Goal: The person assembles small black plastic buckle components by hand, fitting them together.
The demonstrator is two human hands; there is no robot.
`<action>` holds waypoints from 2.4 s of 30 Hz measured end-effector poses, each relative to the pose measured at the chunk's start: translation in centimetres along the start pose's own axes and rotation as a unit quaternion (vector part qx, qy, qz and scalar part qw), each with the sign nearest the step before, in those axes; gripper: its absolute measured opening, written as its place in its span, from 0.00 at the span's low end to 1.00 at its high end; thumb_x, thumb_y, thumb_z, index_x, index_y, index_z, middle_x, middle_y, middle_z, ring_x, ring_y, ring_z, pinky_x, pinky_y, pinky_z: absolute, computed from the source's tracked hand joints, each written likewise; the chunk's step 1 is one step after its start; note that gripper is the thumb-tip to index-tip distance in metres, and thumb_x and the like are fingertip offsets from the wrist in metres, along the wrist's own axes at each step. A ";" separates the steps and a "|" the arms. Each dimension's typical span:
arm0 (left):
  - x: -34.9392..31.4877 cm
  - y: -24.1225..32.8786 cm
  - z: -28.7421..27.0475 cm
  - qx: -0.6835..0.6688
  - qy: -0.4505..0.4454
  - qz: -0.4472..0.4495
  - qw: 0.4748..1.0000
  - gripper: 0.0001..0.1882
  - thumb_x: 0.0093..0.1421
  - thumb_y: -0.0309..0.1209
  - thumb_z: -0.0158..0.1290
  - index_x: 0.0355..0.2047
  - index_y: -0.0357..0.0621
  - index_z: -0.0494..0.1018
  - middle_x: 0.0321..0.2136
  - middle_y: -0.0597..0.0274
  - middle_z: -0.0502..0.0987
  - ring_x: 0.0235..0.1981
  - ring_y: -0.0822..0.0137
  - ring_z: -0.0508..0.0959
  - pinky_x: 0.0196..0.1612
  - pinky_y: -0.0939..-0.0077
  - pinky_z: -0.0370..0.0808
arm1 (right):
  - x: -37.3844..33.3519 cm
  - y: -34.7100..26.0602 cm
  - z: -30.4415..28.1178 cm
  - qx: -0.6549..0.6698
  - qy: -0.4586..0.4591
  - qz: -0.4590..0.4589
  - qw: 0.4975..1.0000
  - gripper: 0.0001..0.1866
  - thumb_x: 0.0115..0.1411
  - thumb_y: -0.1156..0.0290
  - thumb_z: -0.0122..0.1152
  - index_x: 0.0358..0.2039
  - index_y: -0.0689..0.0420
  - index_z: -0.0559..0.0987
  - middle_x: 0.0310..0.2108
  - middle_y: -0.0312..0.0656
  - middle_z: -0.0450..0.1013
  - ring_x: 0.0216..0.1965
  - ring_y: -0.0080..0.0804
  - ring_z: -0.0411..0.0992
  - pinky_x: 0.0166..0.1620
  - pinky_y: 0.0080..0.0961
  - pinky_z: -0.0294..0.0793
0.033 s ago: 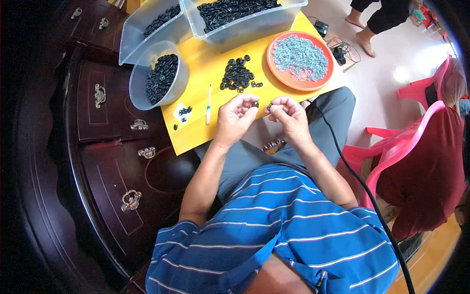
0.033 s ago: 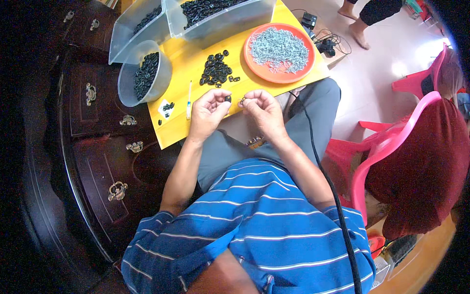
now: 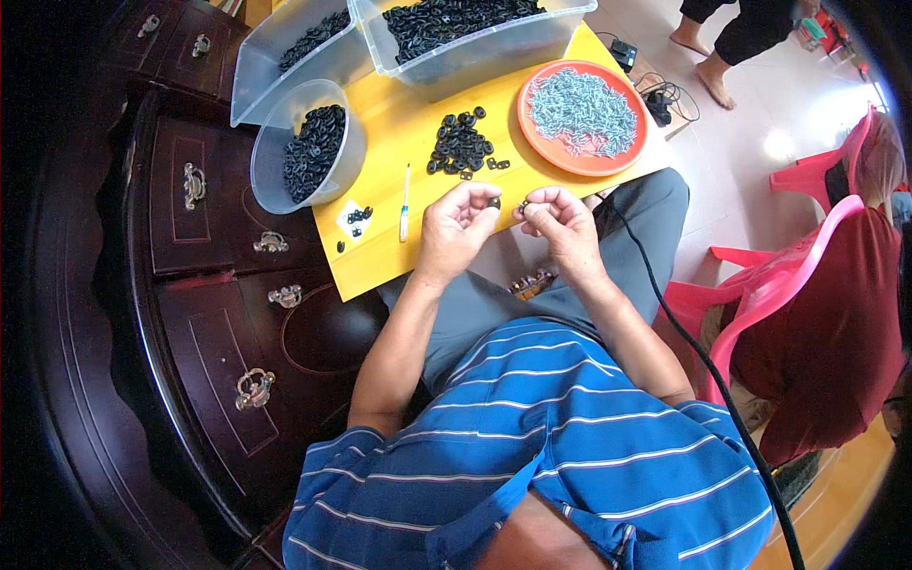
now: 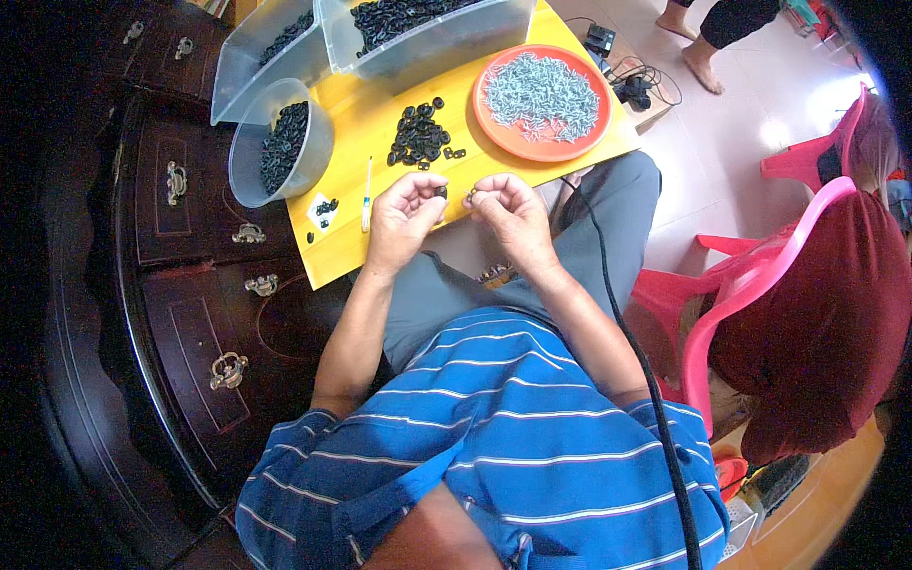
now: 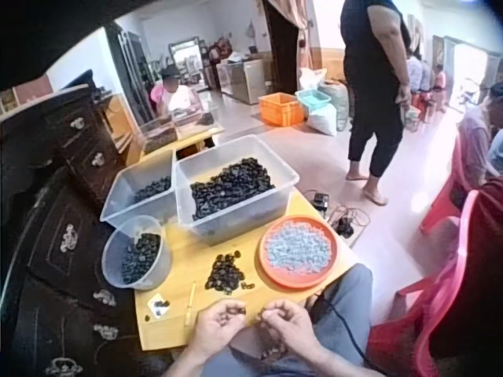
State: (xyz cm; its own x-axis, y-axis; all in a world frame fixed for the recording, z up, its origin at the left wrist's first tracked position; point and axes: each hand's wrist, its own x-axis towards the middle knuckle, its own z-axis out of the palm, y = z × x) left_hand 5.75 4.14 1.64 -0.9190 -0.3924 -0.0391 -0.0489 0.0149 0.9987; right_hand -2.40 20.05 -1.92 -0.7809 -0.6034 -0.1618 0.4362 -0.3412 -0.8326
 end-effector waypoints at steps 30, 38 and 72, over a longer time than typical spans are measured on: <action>0.3 -0.3 -1.3 -0.017 0.057 -0.004 0.998 0.08 0.63 0.22 0.54 0.43 0.39 0.74 0.32 0.72 0.75 0.27 0.84 0.72 0.30 0.88 0.73 | 0.4 0.0 0.5 -0.022 -0.021 0.018 0.999 0.07 0.65 0.74 0.58 0.43 0.60 0.74 0.35 0.39 0.78 0.35 0.21 0.76 0.41 0.19 0.76; -0.2 0.0 -1.1 -0.026 0.036 -0.019 0.999 0.12 0.62 0.20 0.54 0.46 0.36 0.74 0.33 0.71 0.76 0.29 0.84 0.73 0.32 0.88 0.73 | 0.4 0.2 0.5 -0.034 -0.024 0.026 0.999 0.07 0.65 0.74 0.58 0.42 0.60 0.75 0.35 0.38 0.78 0.35 0.21 0.76 0.41 0.19 0.76; -0.5 0.3 -1.5 0.080 -0.039 0.023 0.996 0.14 0.54 0.19 0.62 0.42 0.38 0.79 0.29 0.72 0.74 0.29 0.82 0.72 0.33 0.87 0.72 | 0.2 0.9 0.1 -0.057 -0.070 0.046 0.995 0.07 0.64 0.74 0.60 0.42 0.60 0.76 0.32 0.32 0.75 0.33 0.17 0.73 0.39 0.16 0.74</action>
State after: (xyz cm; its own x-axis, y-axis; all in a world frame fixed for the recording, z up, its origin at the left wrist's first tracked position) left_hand 6.73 2.96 1.98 -0.9488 -0.3157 -0.0027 -0.0626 0.1796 0.9818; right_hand -2.16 19.55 -2.66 -0.6660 -0.7258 -0.1722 0.4433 -0.1994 -0.8739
